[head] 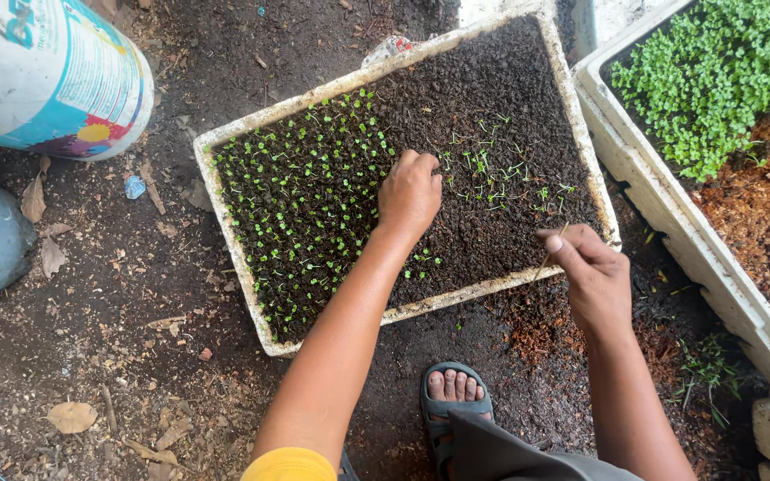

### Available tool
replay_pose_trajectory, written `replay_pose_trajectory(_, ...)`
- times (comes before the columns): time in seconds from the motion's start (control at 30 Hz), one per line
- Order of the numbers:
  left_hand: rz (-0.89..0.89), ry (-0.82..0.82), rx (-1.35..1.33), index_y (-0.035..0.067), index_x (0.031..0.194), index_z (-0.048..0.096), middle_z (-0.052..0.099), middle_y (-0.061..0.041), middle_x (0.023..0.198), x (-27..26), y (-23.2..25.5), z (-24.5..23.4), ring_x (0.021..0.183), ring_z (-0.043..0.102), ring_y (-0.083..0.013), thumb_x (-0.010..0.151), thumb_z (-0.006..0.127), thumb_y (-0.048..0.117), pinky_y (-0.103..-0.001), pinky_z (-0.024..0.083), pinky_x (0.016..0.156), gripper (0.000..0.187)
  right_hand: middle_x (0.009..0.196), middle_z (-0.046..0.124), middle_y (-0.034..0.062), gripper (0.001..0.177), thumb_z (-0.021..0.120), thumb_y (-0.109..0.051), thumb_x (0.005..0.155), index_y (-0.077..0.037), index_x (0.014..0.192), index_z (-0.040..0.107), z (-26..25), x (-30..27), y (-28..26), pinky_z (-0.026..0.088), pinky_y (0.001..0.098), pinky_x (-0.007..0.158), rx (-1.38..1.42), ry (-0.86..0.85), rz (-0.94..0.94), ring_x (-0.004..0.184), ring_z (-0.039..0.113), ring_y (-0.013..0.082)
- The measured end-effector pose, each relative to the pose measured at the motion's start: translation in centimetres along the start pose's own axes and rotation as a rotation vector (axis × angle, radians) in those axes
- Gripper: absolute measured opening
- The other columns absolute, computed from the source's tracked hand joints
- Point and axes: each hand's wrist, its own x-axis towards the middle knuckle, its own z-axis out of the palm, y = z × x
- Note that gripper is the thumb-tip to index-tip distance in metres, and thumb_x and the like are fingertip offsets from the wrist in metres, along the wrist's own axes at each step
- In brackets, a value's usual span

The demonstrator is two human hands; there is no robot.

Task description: The person uses a thin wooden stick to separate and thin out small green seedlings growing in dark soil inside a white foam tray.

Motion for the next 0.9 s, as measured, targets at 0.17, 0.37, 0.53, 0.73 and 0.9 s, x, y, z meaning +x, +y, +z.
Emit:
replay_pose_trajectory(0.17, 0.03, 0.004, 0.002, -0.002, 0.121, 0.066, 0.061, -0.014, 0.105, -0.1, 0.4, 0.6, 0.094, 0.07, -0.0263, 0.096, 0.065, 0.003, -0.04, 0.061, 0.078, 0.026, 0.109, 0.063, 0.0251, 0.022, 0.063, -0.005, 0.102, 0.009, 0.119, 0.064, 4.6, 3.3, -4.5, 0.063, 0.0466, 0.093, 0.142, 0.095, 0.049, 0.102, 0.07, 0.0326)
replay_pose_trajectory(0.37, 0.039, 0.026, -0.004, 0.001, 0.119, 0.067, 0.059, -0.011, 0.104, 0.1, -0.5, 1.6, 0.093, 0.071, -0.0279, 0.093, 0.069, 0.008, -0.041, 0.061, 0.077, 0.027, 0.113, 0.064, 0.0133, 0.024, 0.066, -0.016, 0.104, 0.002, 0.12, 0.068, 5.3, 10.0, -0.9, 0.064, 0.0257, 0.082, 0.219, 0.088, 0.014, 0.093, 0.064, 0.0114)
replay_pose_trajectory(0.53, 0.044, 0.046, -0.003, 0.001, 0.118, 0.067, 0.058, -0.011, 0.106, 0.3, -0.3, 1.7, 0.094, 0.071, -0.0297, 0.092, 0.071, 0.012, -0.043, 0.061, 0.079, 0.029, 0.11, 0.068, 0.0211, 0.022, 0.065, -0.006, 0.101, 0.007, 0.118, 0.065, 6.4, 11.7, 0.4, 0.069, 0.0376, 0.087, 0.303, 0.059, 0.001, 0.096, 0.075, 0.0255)
replay_pose_trajectory(0.73, 0.042, 0.062, 0.005, 0.003, 0.118, 0.067, 0.057, -0.011, 0.108, 0.6, -0.6, 2.0, 0.097, 0.071, -0.0317, 0.092, 0.072, 0.016, -0.044, 0.061, 0.081, 0.03, 0.102, 0.071, 0.0238, 0.019, 0.069, -0.005, 0.1, 0.007, 0.115, 0.065, 6.6, 12.3, 2.2, 0.069, 0.0425, 0.085, 0.286, 0.065, 0.003, 0.091, 0.077, 0.0292)
replay_pose_trajectory(0.9, 0.038, 0.056, 0.005, 0.003, 0.118, 0.067, 0.056, -0.011, 0.107, 0.7, -0.3, 2.1, 0.097, 0.07, -0.0319, 0.093, 0.072, 0.017, -0.043, 0.061, 0.08, 0.029, 0.101, 0.071, 0.0235, 0.019, 0.069, -0.005, 0.1, 0.006, 0.114, 0.066, 6.6, 12.5, 3.0, 0.068, 0.0429, 0.086, 0.256, 0.061, -0.002, 0.091, 0.077, 0.029)
